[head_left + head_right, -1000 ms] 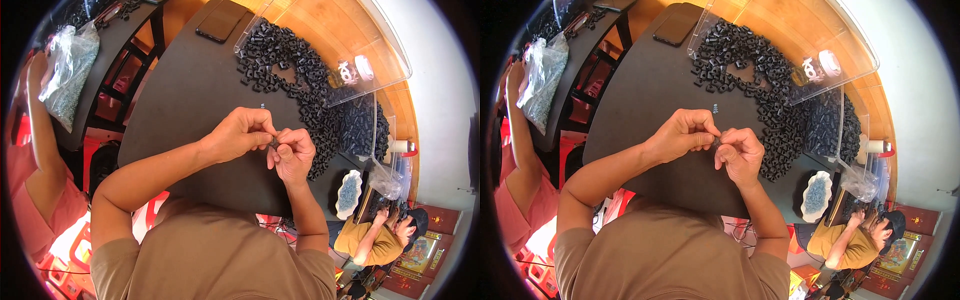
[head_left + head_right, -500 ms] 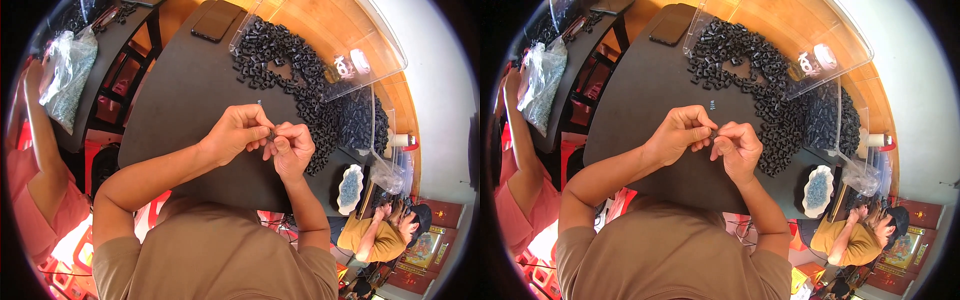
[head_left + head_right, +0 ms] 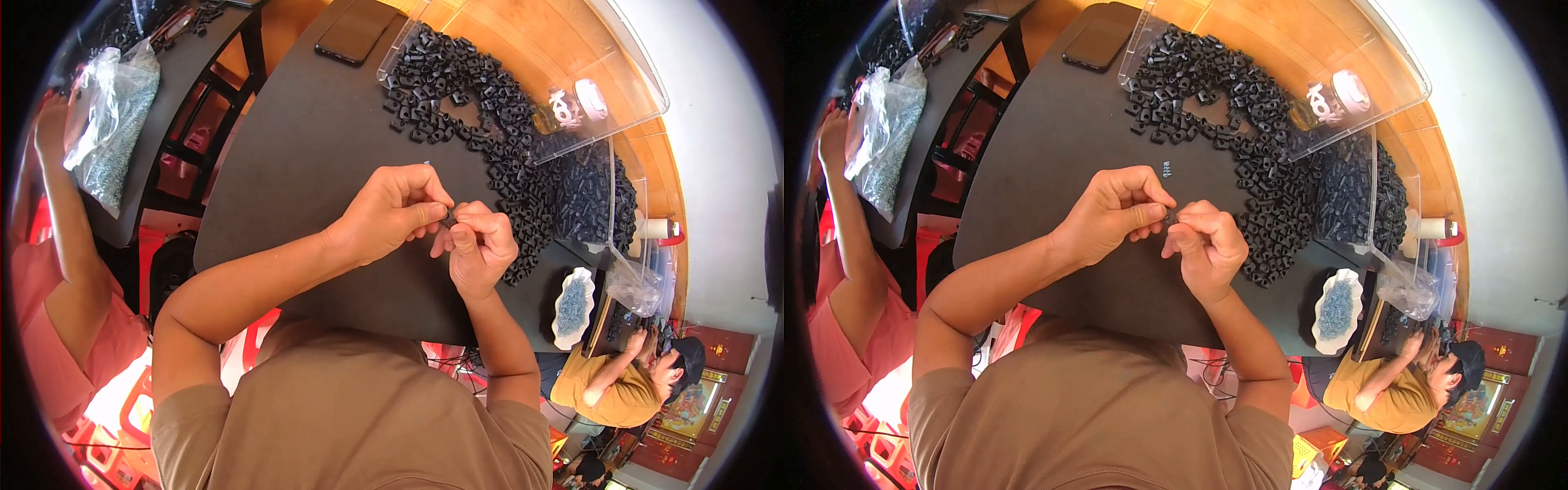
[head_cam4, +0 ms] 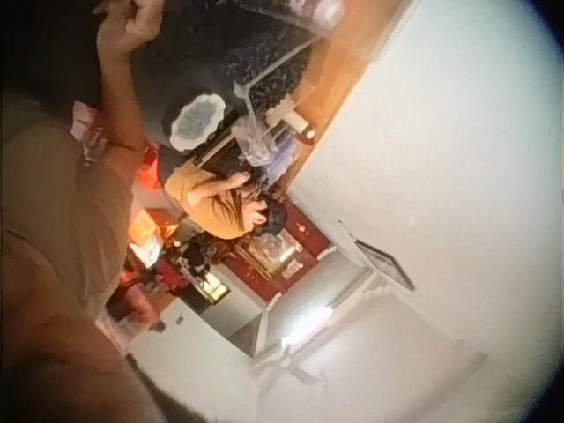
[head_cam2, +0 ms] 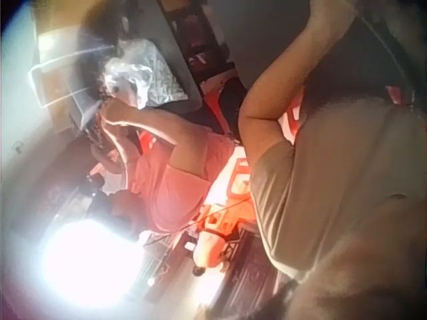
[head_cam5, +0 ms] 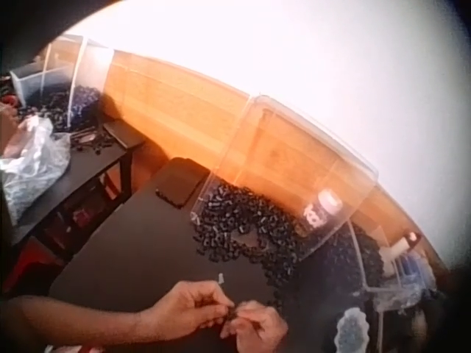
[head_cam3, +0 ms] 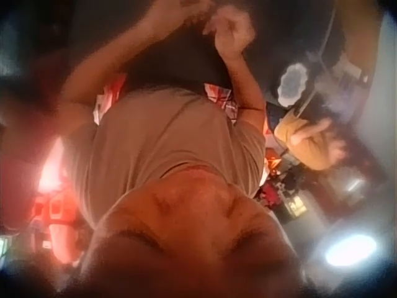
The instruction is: The person assembles small plastic parts by hand, inserting tiny metal pins into them.
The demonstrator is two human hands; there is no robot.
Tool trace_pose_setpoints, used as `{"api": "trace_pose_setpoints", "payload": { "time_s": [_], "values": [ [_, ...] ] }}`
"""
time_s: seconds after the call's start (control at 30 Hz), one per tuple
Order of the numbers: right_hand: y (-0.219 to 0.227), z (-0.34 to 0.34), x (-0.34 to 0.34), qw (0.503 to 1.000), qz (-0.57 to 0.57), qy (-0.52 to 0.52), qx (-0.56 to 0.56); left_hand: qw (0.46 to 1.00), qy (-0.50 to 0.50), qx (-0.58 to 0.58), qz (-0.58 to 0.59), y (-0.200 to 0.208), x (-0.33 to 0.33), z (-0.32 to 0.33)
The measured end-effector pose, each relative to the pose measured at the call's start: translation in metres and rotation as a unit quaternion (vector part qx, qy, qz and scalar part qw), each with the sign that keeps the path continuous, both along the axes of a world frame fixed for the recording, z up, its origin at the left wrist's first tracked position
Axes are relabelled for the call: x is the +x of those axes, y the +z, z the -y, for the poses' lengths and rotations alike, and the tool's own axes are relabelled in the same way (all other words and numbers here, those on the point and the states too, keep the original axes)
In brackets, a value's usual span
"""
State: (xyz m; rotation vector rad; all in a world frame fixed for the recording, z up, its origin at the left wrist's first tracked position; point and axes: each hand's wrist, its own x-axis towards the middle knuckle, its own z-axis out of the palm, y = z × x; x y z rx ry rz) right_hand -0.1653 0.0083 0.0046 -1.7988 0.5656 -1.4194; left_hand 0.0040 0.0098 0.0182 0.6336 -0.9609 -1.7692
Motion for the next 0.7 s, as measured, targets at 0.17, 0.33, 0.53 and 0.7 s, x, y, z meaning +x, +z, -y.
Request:
{"api": "trace_pose_setpoints", "payload": {
  "time_s": [0.17, 0.33, 0.53, 0.7],
  "values": [
    [0.0076, -0.0028, 0.0061, 0.983, 0.08, 0.026, 0.165, 0.995, 0.055, -0.027, 0.076, 0.003, -0.0006, 0.0026],
    [0.0059, 0.0023, -0.0002, 0.976, 0.089, 0.08, 0.18, 0.999, 0.01, -0.007, 0.032, -0.0009, 0.0049, 0.0065],
    [0.0049, 0.0015, -0.0027, 0.995, 0.018, 0.052, 0.08, 1.0, -0.002, -0.011, 0.015, 0.0016, 0.0054, 0.0047],
    [0.0063, -0.0005, -0.0019, 0.996, 0.005, 0.038, 0.083, 0.985, 0.058, -0.089, 0.135, 0.0029, 0.0034, 0.0016]
  ]
}}
